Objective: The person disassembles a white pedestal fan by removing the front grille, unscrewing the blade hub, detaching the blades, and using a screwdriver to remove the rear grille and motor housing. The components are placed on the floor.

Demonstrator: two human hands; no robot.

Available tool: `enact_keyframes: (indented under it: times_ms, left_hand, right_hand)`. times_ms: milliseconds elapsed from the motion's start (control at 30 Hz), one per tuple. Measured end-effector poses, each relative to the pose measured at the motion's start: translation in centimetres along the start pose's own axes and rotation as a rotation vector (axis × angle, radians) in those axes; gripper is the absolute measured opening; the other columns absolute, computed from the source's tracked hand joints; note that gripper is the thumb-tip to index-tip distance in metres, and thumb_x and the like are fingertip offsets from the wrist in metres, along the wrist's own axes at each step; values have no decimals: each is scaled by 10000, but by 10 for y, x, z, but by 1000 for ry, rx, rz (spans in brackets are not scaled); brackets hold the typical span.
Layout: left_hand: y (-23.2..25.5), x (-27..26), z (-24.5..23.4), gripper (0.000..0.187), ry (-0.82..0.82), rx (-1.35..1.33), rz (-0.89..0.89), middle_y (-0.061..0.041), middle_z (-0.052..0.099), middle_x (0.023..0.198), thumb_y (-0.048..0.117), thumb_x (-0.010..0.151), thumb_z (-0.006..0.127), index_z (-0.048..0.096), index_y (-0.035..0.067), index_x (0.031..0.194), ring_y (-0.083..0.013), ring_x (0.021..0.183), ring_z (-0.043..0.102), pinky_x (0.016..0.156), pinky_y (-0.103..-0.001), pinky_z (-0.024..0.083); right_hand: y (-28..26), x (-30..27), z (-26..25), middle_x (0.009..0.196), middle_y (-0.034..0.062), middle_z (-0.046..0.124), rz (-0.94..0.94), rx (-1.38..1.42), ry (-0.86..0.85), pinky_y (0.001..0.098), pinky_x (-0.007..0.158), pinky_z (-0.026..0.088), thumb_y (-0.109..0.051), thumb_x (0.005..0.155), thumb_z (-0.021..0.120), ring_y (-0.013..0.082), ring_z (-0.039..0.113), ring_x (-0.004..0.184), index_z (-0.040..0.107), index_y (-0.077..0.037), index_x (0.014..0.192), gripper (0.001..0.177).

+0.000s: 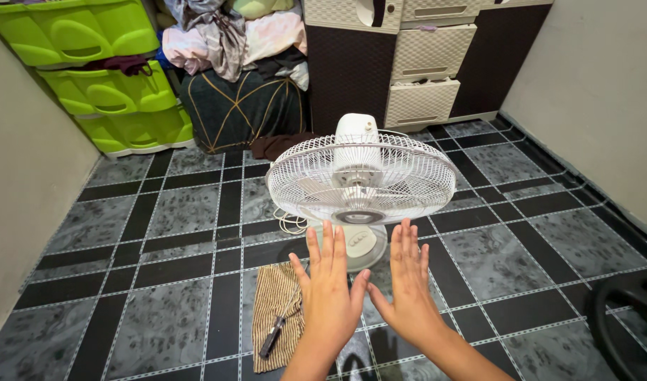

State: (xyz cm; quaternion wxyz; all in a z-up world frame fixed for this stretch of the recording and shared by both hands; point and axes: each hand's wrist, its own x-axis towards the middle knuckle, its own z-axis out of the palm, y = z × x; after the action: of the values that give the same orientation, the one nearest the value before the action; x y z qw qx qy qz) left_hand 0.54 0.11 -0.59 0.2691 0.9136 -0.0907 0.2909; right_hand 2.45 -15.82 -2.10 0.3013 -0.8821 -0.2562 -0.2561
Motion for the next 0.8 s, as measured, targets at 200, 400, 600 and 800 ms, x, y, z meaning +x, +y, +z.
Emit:
enact_keyframes:
  times_ms: [200,400,600,800]
  left_hand:
    - [-2,1,1,856,-3,6,-5,-186,192,1666,339,894,695,275,3,1560,-402,1546,86,1140,-711,-6]
    - [-3,0,1,857,-1,2,-7,-186,192,1670,337,902,693,271,-4,1566,-405,1548,86,1144,-706,-9]
    - [0,1,0,852,-9,-14,-6,-181,191,1670,337,897,695,279,6,1562,-405,1546,81,1146,-700,-14]
    - [1,3,0,849,5,-5,9,-189,194,1669,329,896,697,284,4,1563,-411,1550,75,1146,-705,-14]
  right_hand:
    - [-1,1,1,1665,283,-12,10,6,-11,591,1203,-17,-278,845,691,436,-36,1552,12,65,1571,1051]
    - [-2,1,1,1667,282,-14,9,-4,-10,591,1205,-19,-283,855,689,432,-37,1553,10,63,1573,1047]
    - [-2,2,0,1667,284,-18,9,-4,-12,592,1205,-20,-276,850,685,431,-38,1554,3,63,1573,1050]
    - [-1,2,1,1664,286,-15,-2,-20,-8,616,1193,-43,-281,856,681,432,-38,1552,0,68,1570,1047]
